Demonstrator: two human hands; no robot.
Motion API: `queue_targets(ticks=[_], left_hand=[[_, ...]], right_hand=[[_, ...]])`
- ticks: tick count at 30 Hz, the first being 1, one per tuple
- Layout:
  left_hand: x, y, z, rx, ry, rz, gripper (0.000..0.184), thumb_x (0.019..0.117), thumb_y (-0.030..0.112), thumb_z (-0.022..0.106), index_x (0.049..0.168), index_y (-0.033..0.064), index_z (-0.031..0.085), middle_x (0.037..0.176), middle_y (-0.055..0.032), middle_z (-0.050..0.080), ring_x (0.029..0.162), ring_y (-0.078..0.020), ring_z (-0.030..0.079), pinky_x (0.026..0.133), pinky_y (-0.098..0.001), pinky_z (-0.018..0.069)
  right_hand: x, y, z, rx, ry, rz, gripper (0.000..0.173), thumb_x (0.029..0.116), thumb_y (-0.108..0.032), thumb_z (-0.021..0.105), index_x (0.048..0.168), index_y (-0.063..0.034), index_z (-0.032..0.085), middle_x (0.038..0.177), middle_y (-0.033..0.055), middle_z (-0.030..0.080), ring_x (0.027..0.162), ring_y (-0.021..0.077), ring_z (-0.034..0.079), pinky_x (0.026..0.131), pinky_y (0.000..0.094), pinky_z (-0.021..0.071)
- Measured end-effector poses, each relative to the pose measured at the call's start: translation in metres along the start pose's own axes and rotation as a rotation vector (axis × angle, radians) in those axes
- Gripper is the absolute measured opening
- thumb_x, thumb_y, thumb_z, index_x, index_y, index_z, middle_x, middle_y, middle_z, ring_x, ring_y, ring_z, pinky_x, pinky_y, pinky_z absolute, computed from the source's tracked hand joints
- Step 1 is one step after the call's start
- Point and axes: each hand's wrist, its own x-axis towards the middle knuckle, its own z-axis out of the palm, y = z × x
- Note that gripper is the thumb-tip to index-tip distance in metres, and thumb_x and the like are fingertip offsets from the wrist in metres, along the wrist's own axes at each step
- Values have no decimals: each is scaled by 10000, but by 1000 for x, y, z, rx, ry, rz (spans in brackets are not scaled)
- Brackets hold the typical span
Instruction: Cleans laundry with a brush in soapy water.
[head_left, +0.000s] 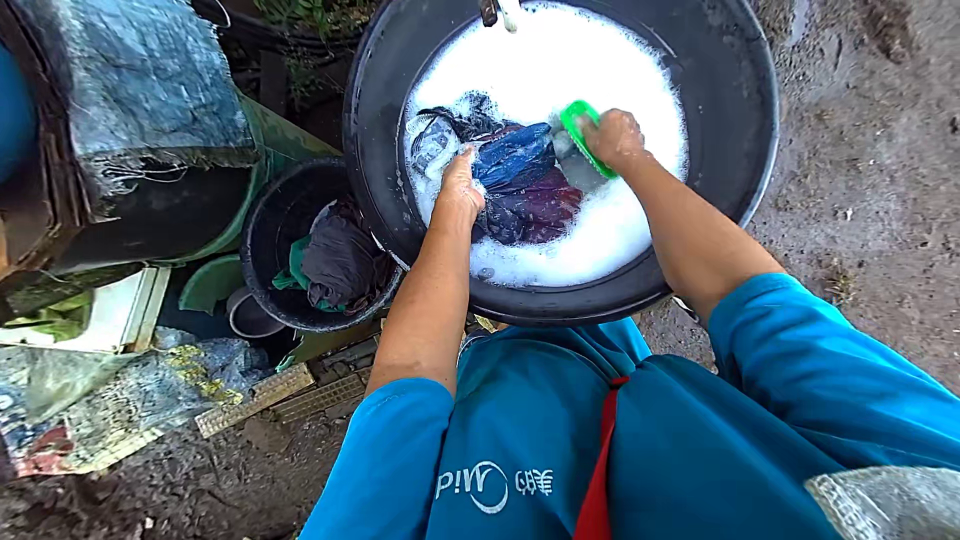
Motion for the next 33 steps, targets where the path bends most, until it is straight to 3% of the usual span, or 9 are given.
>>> queue_targets(ticks=[4, 7, 10, 13, 17, 19, 21, 26, 33], left_hand=[[0, 0, -1, 1, -30, -11, 483, 1101, 287, 470, 1514, 47, 404, 1528, -164, 453, 1397, -266, 459, 1126, -464, 417], [-2, -2, 1, 25, -34, 1, 362, 1087, 227, 481, 1392, 34, 505, 1327, -145, 575, 1191, -229, 571, 983, -410, 498], [-5, 0, -3, 66, -59, -10, 463, 1091, 237, 498, 1502, 41, 414, 1523, -171, 453, 1391, -266, 458, 1120, -461, 417], [-4, 1, -3, 60, -32, -29, 483, 1089, 250, 502, 1512, 39, 401, 1542, -177, 431, 1412, -278, 437, 1128, -470, 408], [0, 0, -1, 50, -44, -40, 501, 1094, 276, 491, 1528, 50, 385, 1567, -172, 407, 1437, -278, 417, 1146, -479, 392], [2, -1, -1, 31, -52, -48, 496, 1094, 281, 488, 1526, 58, 388, 1559, -168, 419, 1429, -278, 430, 1139, -481, 405], [4, -2, -1, 14, -49, -53, 485, 1090, 276, 497, 1515, 60, 404, 1532, -166, 450, 1404, -278, 455, 1120, -477, 426], [0, -2, -2, 59, -22, -48, 437, 1075, 240, 488, 1464, 44, 452, 1447, -170, 505, 1307, -278, 508, 1049, -484, 455], [0, 0, -1, 92, -27, -41, 499, 1093, 281, 502, 1523, 50, 397, 1578, -168, 396, 1458, -283, 392, 1161, -494, 376]], right_hand=[[-31, -57, 13, 101, -58, -245, 676, 1011, -511, 582, 1262, 117, 594, 1201, 340, 640, 1171, 487, 622, 991, 658, 466], [-25, -58, 51, -28, -162, -401, 683, 1001, -549, 577, 1221, 97, 601, 1128, 318, 663, 1106, 487, 651, 925, 668, 492], [-5, -22, 33, -56, -122, -200, 657, 1025, -499, 572, 1254, 117, 600, 1257, 350, 618, 1221, 507, 594, 1000, 686, 452], [1, 18, 6, -38, 53, 43, 584, 1032, -358, 587, 1300, 159, 550, 1315, 381, 581, 1273, 523, 557, 1037, 674, 430], [2, 17, 2, 69, 135, 183, 483, 1036, -268, 568, 1287, 145, 560, 1338, 347, 581, 1287, 477, 563, 1039, 631, 443], [-2, -2, 9, 88, 28, 104, 462, 993, -216, 631, 1247, 166, 573, 1317, 372, 574, 1277, 497, 557, 1037, 649, 435], [-10, -27, 18, 130, -23, -79, 549, 999, -373, 649, 1201, 137, 628, 1229, 355, 630, 1208, 487, 603, 1024, 644, 449], [-33, -67, 51, 65, -183, -403, 602, 1013, -478, 599, 1179, 100, 625, 1099, 299, 670, 1081, 453, 658, 933, 632, 491], [7, 8, 14, 36, -13, 8, 609, 1021, -447, 597, 1166, 144, 620, 1244, 357, 615, 1217, 495, 594, 993, 665, 453]])
